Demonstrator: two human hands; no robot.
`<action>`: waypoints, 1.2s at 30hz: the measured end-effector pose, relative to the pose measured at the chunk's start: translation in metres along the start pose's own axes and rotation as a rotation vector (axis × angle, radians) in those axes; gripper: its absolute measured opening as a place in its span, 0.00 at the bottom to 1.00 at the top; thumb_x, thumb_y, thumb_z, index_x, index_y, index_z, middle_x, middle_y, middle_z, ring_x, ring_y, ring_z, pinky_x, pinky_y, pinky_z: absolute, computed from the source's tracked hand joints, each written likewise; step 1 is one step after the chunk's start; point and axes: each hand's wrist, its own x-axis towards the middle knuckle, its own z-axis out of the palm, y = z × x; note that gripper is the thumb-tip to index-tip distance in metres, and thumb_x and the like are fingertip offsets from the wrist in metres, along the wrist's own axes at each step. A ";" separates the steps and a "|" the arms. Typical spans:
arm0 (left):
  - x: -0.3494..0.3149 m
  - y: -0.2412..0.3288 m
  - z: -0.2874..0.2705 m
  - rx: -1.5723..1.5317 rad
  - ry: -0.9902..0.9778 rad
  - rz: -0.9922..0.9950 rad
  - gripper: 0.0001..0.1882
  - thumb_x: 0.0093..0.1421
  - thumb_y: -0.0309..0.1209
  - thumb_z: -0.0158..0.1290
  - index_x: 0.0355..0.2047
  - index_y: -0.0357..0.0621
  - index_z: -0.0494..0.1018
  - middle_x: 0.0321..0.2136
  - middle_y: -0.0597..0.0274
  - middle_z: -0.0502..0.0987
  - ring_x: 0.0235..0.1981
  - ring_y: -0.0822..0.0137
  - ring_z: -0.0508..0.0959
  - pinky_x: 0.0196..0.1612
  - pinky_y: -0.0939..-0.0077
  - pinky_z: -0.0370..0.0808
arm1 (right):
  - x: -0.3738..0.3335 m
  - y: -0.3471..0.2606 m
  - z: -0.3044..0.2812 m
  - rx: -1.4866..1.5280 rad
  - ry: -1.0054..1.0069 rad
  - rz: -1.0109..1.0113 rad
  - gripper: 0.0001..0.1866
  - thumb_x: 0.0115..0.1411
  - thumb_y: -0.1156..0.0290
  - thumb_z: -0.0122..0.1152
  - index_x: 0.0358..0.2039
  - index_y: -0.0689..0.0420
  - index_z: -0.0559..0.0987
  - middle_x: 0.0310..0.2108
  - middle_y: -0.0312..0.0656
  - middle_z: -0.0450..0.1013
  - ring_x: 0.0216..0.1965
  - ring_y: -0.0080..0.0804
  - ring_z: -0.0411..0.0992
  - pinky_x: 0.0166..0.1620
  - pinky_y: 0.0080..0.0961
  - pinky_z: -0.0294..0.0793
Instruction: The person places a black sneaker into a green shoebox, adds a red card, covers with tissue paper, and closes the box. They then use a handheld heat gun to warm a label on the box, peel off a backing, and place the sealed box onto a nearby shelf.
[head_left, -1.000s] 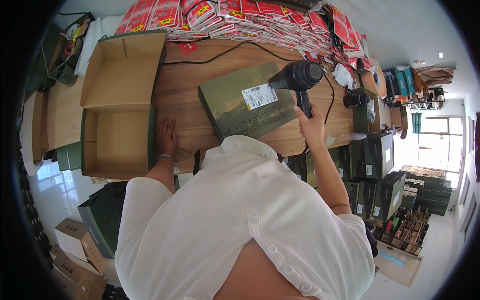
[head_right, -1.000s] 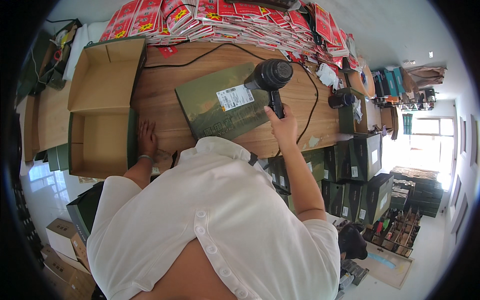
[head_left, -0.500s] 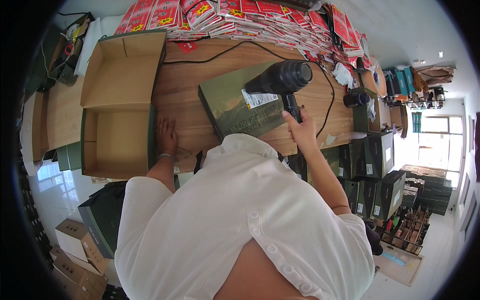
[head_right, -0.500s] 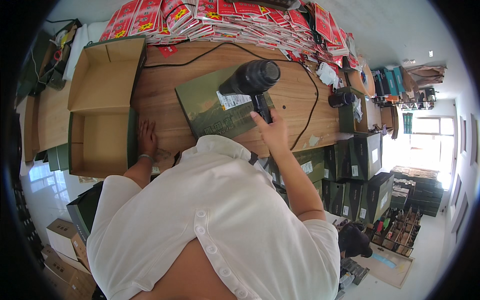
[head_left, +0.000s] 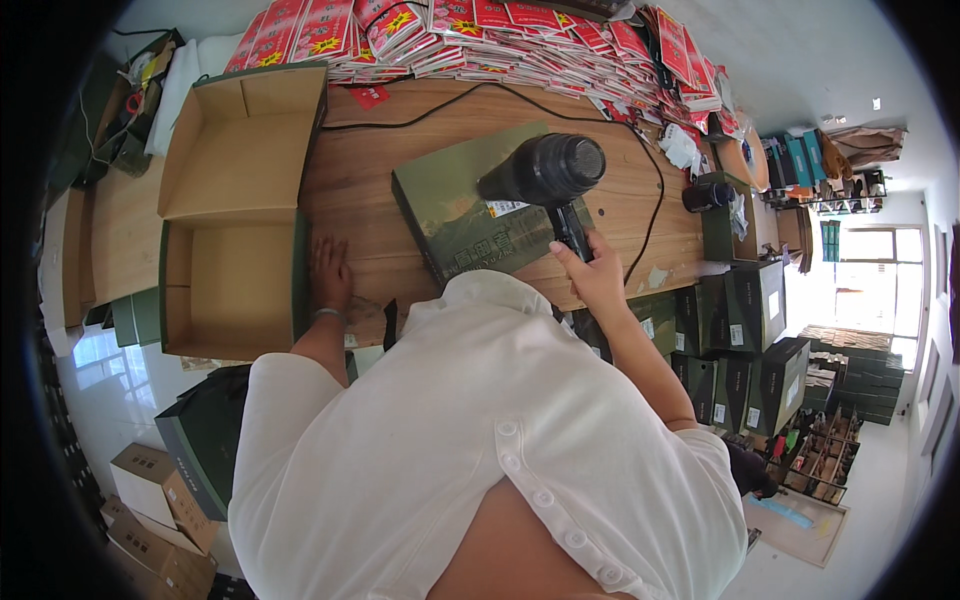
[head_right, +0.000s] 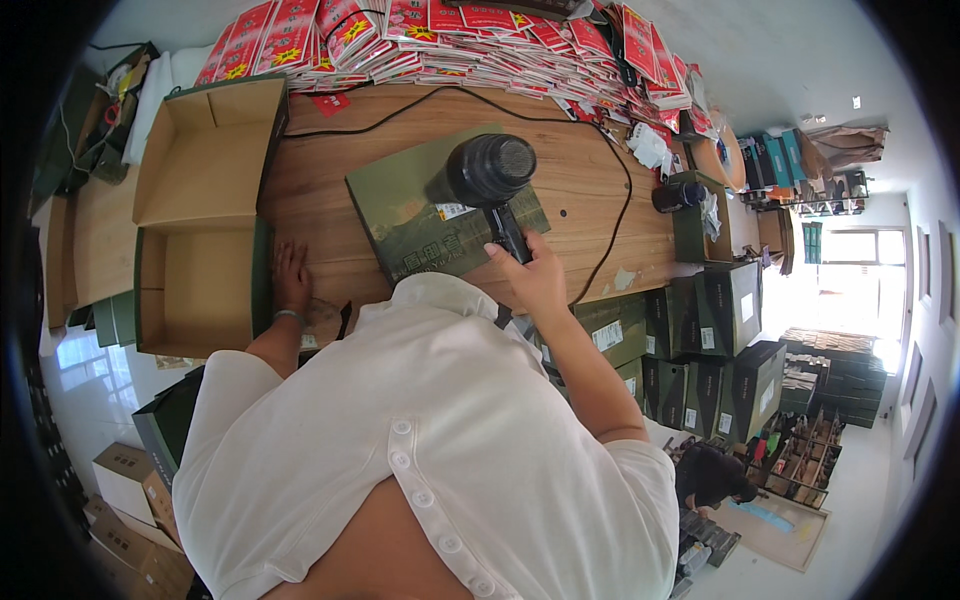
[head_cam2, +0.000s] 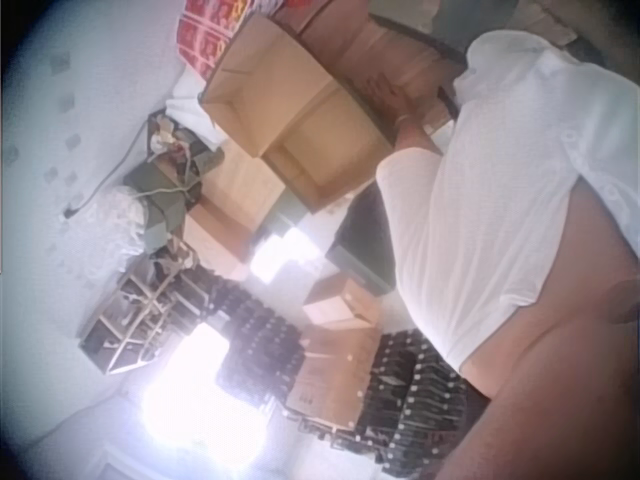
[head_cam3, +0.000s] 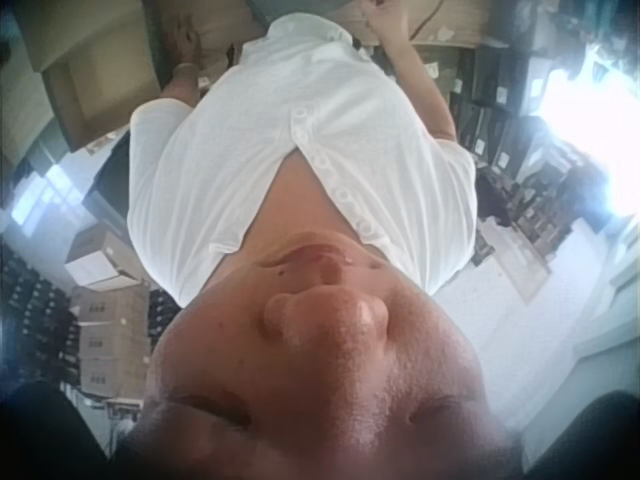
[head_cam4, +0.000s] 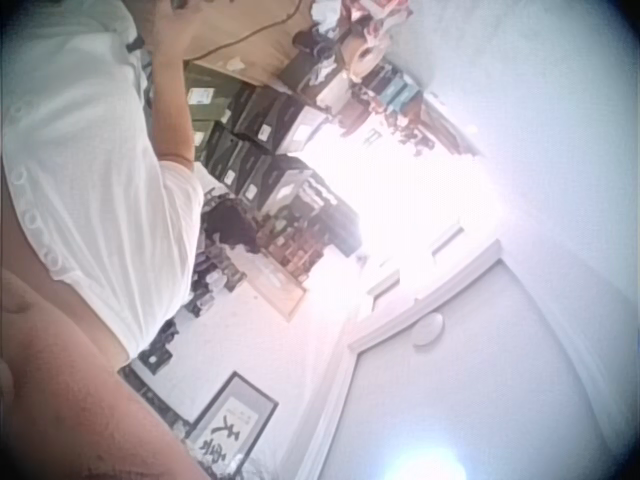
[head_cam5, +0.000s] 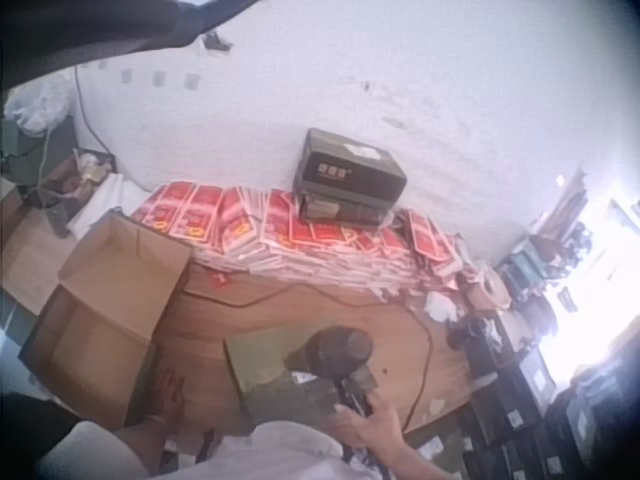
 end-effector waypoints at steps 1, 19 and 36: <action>0.000 0.000 -0.001 0.003 -0.005 -0.001 0.27 0.56 0.21 0.44 0.57 0.50 0.70 0.62 0.50 0.63 0.66 0.48 0.58 0.68 0.57 0.55 | -0.003 -0.005 -0.001 0.024 -0.018 0.043 0.21 0.54 0.57 0.70 0.40 0.58 0.76 0.16 0.30 0.64 0.13 0.17 0.61 0.16 0.17 0.61; 0.001 0.000 0.000 0.001 0.041 0.033 0.25 0.56 0.22 0.46 0.54 0.49 0.71 0.60 0.50 0.65 0.64 0.47 0.61 0.67 0.55 0.57 | -0.026 0.018 -0.018 0.002 0.064 0.043 0.27 0.53 0.54 0.71 0.47 0.59 0.77 0.20 0.33 0.67 0.18 0.19 0.64 0.21 0.20 0.65; 0.001 0.001 -0.001 0.011 0.027 0.017 0.25 0.57 0.22 0.45 0.55 0.50 0.71 0.61 0.50 0.65 0.65 0.49 0.60 0.68 0.57 0.55 | 0.011 0.025 -0.039 -0.001 0.193 0.137 0.27 0.54 0.51 0.69 0.46 0.60 0.77 0.15 0.34 0.67 0.13 0.21 0.65 0.19 0.22 0.66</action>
